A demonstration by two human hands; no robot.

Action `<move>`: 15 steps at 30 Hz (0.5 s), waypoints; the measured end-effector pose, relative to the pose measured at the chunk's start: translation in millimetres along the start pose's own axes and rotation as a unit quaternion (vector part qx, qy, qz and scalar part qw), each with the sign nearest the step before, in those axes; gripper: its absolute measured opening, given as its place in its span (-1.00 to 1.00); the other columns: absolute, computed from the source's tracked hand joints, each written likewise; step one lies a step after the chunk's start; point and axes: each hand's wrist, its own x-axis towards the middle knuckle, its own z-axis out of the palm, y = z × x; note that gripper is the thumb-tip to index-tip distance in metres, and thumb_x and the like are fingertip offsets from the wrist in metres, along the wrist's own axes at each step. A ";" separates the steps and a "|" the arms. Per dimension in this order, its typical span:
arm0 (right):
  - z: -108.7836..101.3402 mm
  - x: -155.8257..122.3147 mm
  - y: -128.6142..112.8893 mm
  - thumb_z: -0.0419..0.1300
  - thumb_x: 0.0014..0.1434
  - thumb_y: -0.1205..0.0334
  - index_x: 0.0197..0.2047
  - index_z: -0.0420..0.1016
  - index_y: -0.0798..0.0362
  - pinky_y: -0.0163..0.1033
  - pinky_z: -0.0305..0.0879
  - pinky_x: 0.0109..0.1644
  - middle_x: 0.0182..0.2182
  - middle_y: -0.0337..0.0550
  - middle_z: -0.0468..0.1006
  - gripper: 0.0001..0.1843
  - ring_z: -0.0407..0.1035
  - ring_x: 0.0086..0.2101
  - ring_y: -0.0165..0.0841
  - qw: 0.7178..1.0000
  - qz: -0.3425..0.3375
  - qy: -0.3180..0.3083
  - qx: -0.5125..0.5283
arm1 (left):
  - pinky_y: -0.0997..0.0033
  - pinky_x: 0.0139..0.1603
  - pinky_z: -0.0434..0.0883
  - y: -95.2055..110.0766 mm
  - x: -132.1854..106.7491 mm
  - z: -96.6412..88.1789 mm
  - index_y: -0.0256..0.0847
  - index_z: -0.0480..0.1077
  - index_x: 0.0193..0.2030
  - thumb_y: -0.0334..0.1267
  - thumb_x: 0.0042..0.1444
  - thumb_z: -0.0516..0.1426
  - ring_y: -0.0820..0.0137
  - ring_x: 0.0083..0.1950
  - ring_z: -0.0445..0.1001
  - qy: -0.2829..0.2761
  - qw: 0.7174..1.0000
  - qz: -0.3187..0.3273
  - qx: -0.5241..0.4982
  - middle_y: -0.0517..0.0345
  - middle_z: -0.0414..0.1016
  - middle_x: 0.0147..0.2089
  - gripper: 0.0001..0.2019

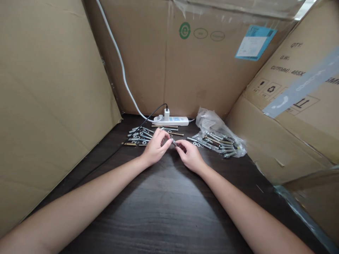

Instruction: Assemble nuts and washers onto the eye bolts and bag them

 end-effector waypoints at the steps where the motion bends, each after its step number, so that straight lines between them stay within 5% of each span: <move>1: -0.1 0.0 0.0 0.07 0.18 0.31 -0.15 0.45 0.06 -0.26 0.28 -0.28 -0.32 -0.15 0.50 -0.81 0.34 -0.40 -0.37 1.000 0.000 0.000 0.002 | 0.42 -0.27 0.29 -0.2 0.1 0.1 -0.21 0.28 -0.25 -0.22 0.24 0.02 0.46 -0.32 0.24 0.000 1.000 -0.002 -0.001 0.16 0.21 -0.25 -0.88; 12: -4.6 -0.5 -2.8 0.00 0.23 0.23 -0.17 0.43 0.05 -0.22 0.26 -0.11 -0.26 -0.13 0.49 -0.79 0.36 -0.24 -0.31 0.999 -0.004 -0.003 0.052 | 0.41 -0.26 0.24 1.8 1.0 -0.8 -0.22 0.24 -0.36 -0.19 0.27 -0.03 0.44 -0.30 0.23 -0.025 1.000 -0.002 0.004 0.19 0.21 -0.32 -0.79; 15: -6.1 -1.8 -3.1 -0.03 0.23 0.17 -0.25 0.41 0.04 -0.26 0.26 -0.24 -0.40 -0.20 0.44 -0.77 0.33 -0.34 -0.33 0.994 0.038 -0.005 0.099 | 0.41 -0.27 0.23 2.4 0.5 -1.2 -0.22 0.22 -0.37 -0.20 0.27 -0.05 0.44 -0.32 0.22 -0.055 0.998 0.012 0.001 0.20 0.20 -0.35 -0.78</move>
